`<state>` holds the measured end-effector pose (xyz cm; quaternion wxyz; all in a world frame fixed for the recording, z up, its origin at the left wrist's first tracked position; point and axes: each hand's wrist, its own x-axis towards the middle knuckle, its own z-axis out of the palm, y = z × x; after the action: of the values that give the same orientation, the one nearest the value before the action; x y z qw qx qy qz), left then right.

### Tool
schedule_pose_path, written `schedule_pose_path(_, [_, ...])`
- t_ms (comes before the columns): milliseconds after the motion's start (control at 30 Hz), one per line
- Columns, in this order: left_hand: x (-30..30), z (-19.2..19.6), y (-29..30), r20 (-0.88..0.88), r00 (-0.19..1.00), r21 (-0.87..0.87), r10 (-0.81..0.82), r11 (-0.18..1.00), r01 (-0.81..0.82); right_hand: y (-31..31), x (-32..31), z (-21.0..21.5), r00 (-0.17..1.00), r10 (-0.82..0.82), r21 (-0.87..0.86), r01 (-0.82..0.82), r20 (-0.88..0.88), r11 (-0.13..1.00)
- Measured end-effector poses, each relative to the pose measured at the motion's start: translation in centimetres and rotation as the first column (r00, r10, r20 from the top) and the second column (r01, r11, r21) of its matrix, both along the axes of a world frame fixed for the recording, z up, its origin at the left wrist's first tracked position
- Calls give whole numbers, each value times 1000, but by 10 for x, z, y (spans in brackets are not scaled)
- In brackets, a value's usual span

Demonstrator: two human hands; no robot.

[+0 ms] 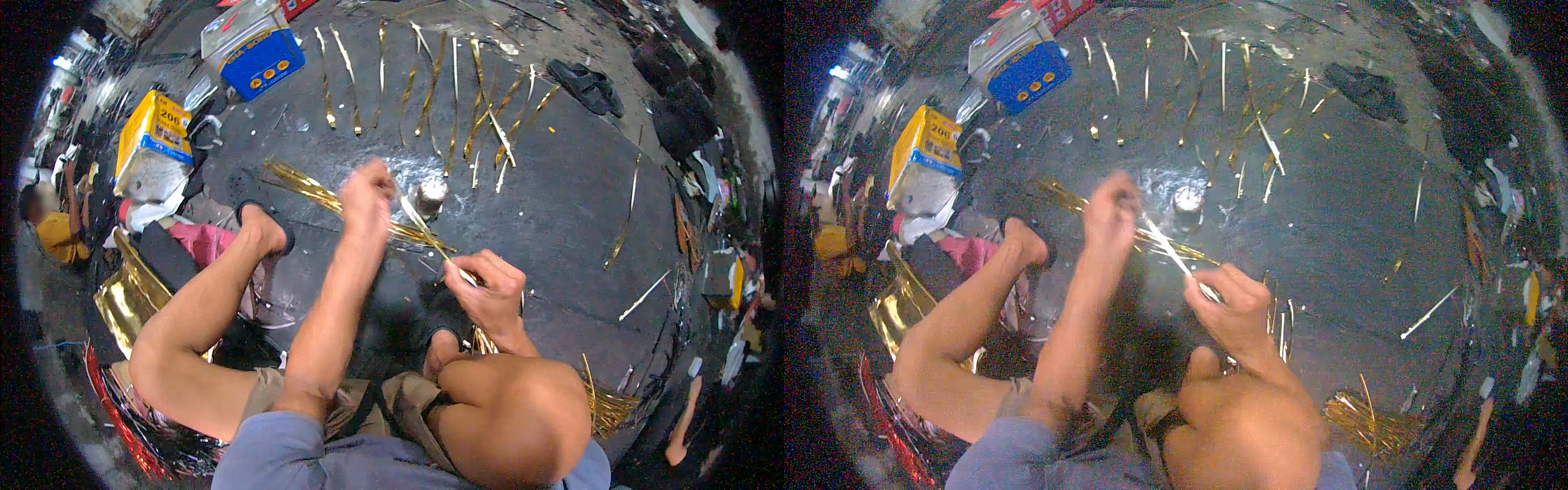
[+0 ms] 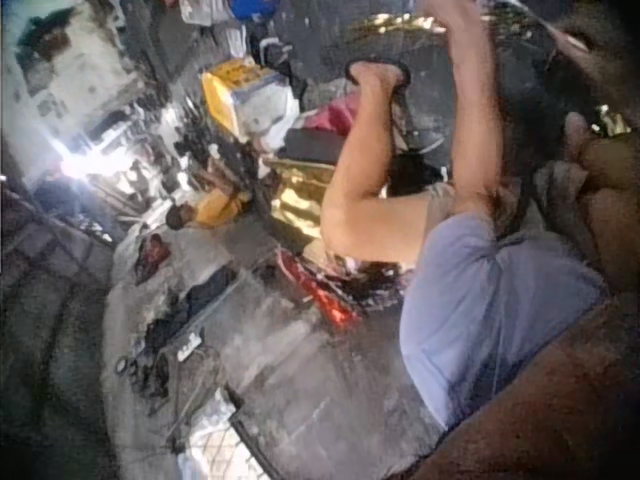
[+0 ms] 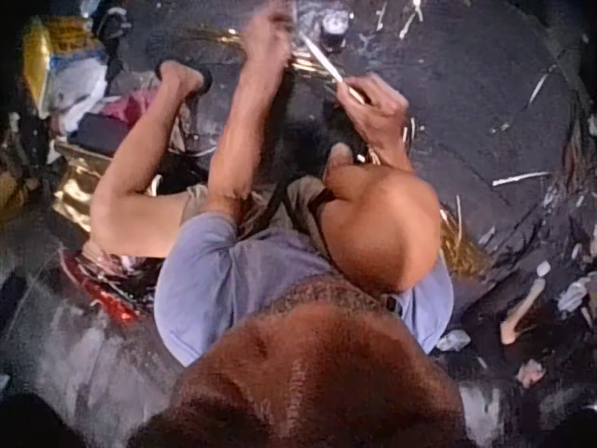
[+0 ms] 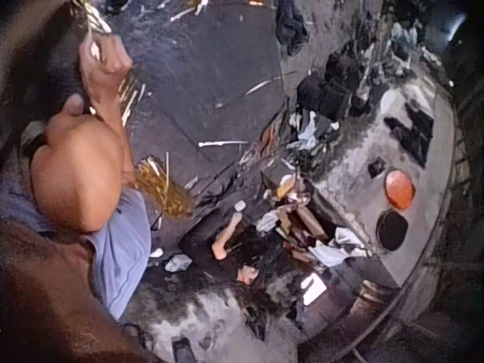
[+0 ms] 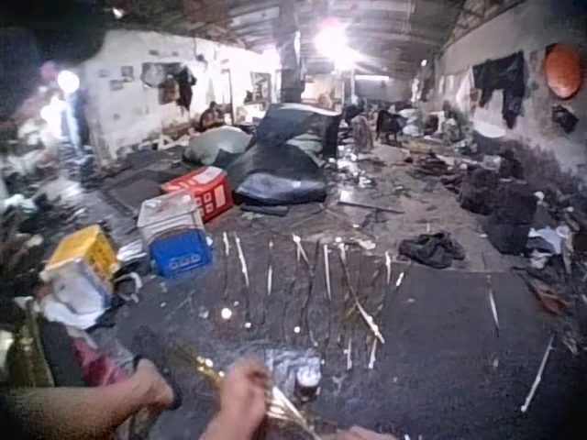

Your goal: The person sits on the floor and repeatedly picks up thin gold sticks, applies a white substance from a small container to one end, and places the sticks down. The person continues this process with multiple sticks throughout the clip.

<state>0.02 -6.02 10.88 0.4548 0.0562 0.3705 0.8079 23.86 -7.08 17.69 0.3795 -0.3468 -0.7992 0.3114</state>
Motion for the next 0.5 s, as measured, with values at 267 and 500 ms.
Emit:
schedule_pose_path(267, [-31, 18, -7, -313, 929, -295, 198, 910, -293, -11, 56, -14, 963, -266, -156, 270, 47, 950])
schedule_pose_path(500, [88, 36, -17, -11, 952, -16, -305, 952, 305, 20, 13, 11, 981, -159, -91, 149, -108, 985])
